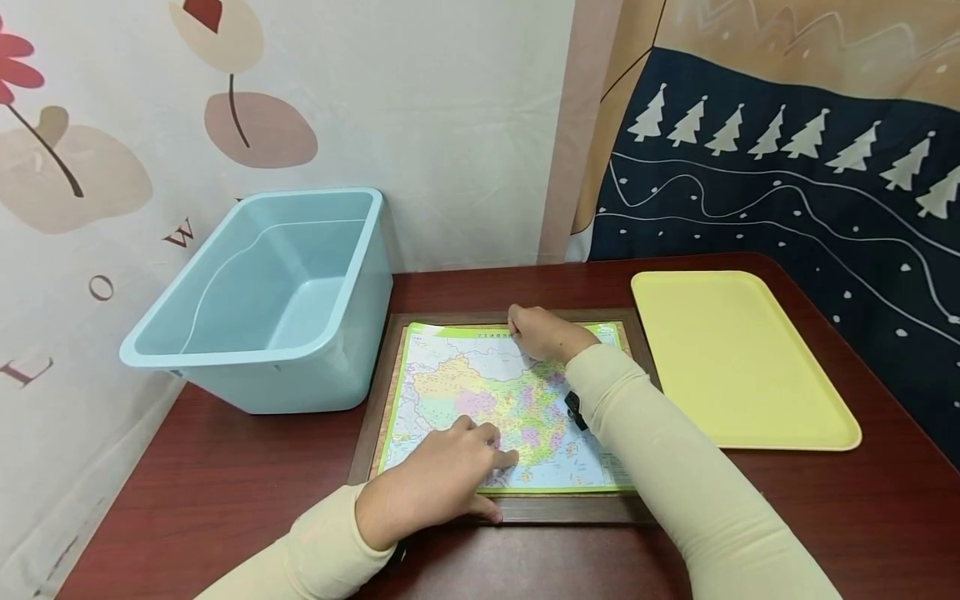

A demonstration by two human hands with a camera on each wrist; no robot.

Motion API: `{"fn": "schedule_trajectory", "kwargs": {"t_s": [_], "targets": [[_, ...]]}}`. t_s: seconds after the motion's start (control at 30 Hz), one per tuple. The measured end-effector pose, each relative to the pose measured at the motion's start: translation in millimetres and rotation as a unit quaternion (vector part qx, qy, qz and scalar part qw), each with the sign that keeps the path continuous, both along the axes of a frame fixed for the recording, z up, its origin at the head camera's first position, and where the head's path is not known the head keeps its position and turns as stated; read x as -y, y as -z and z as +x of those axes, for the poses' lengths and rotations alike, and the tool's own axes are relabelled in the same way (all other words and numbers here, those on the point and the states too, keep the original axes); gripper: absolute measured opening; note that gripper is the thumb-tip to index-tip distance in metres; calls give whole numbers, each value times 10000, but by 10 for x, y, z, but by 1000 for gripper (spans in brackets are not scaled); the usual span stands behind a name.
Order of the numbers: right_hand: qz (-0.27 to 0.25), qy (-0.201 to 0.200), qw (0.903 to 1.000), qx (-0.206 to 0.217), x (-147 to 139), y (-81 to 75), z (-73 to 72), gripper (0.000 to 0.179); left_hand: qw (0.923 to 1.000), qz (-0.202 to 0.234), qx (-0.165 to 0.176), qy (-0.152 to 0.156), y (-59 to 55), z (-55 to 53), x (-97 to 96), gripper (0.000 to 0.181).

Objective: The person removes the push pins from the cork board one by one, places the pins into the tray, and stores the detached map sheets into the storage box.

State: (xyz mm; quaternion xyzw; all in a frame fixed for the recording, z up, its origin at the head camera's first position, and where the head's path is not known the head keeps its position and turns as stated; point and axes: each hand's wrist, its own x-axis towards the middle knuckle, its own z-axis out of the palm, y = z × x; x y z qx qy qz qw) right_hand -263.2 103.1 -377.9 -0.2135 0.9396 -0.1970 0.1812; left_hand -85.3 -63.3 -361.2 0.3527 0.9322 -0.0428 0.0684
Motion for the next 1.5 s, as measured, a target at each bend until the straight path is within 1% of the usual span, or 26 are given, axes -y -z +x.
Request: {"fn": "schedule_trajectory", "kwargs": {"t_s": [0.2,0.33,0.43,0.6,0.73,0.83,1.03,1.17,1.27,1.5], "targets": [[1,-45,10000,-13,-23,-9,11,5,10000,9,-15,32,4,-6,-14,55],[-102,-123,9999,39,-67,-14,20,7,10000,-11,-26,62,6,-12,-26,55],[-270,-142,9995,103,-119,-4,20,8,10000,-9,-4,71,8,-13,-38,55],[-481,-31,9987,162,-209,10,27,8,10000,10,62,53,10,-13,-63,56],[-742,89,9964,405,-282,1,60,7,10000,-1,82,45,13,-10,-70,57],[-959,93,9939,528,-330,-4,97,6,9999,20,89,47,13,-9,-69,56],[-1187,36,9923,351,-447,-38,212,5,9999,29,146,32,7,-18,-60,59],[-1182,48,9930,74,-551,-84,300,4,9999,30,169,11,4,-19,-44,61],[-1156,68,9933,-51,-641,-126,357,4,9998,35,193,-12,3,-17,-31,61],[-1140,205,9932,-58,-858,-192,477,5,9996,68,257,-54,-6,-15,0,61]]}}
